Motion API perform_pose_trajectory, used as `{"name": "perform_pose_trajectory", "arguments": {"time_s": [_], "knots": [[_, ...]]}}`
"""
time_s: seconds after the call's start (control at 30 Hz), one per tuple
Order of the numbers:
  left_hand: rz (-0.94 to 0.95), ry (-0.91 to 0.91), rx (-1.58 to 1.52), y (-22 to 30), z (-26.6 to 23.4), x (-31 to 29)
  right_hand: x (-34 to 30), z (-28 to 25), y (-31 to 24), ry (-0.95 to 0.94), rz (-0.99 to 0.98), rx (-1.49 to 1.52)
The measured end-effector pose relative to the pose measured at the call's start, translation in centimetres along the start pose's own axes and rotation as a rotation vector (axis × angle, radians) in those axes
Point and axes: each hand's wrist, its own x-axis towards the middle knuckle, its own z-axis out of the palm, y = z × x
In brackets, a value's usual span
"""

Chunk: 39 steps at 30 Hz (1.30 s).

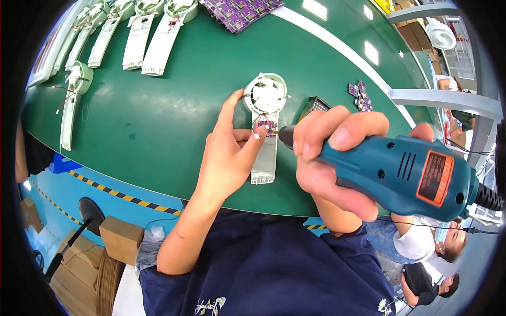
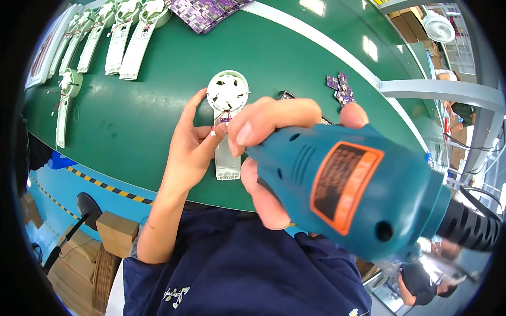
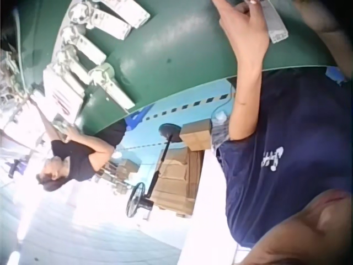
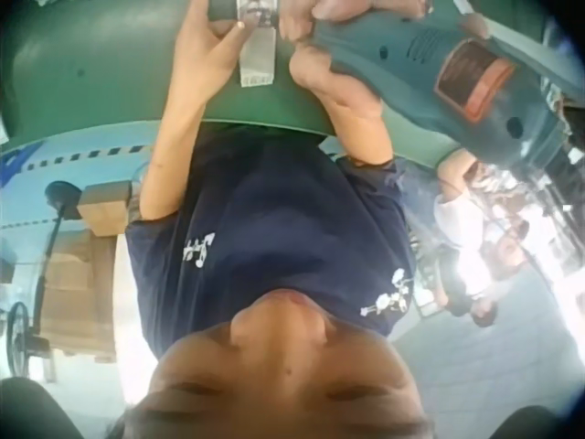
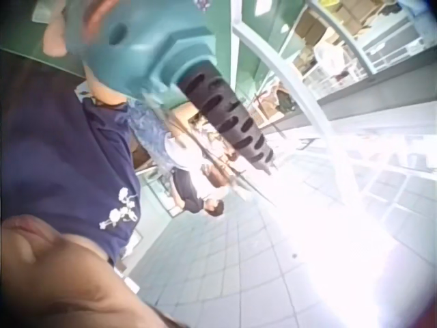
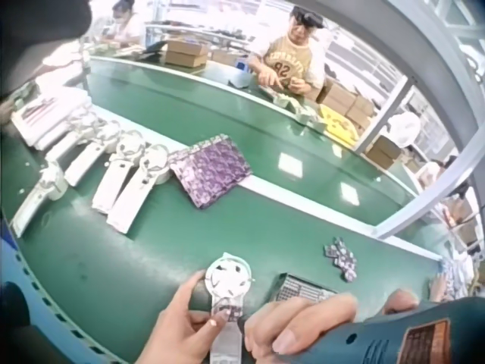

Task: Assembling internal components and circuit boards into handheld fan housings on a production line.

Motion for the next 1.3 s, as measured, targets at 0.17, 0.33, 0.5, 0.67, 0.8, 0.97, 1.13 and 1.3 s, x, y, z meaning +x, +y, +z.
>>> {"name": "perform_pose_trajectory", "arguments": {"time_s": [0.17,0.33,0.5,0.67,0.8,0.97,1.13,1.3], "knots": [[-0.001,-0.019,-0.058,-0.8,-0.2,0.3,-0.3,2.0,-0.6,-0.011,0.057,0.249],[0.044,-0.036,-0.106,-0.9,-0.1,0.6,-0.6,1.9,0.1,0.067,0.056,0.263],[0.032,-0.034,-0.116,-0.9,0.1,0.6,-0.6,1.2,2.2,0.113,-0.115,0.200],[0.032,-0.019,-0.061,-1.0,0.2,0.4,-0.2,2.1,2.8,0.206,-0.186,0.198],[0.028,-0.025,-0.073,-1.1,-0.1,0.5,-0.7,1.4,2.5,0.135,-0.038,0.160],[0.033,-0.026,-0.098,-1.4,0.0,0.6,-1.1,0.3,2.4,0.013,0.049,0.127],[0.023,-0.035,-0.086,-0.5,-0.3,0.5,0.9,0.8,3.4,0.103,0.026,0.143],[0.085,0.002,-0.124,-2.3,0.6,0.9,3.4,1.5,1.4,0.171,-0.108,0.161]]}}
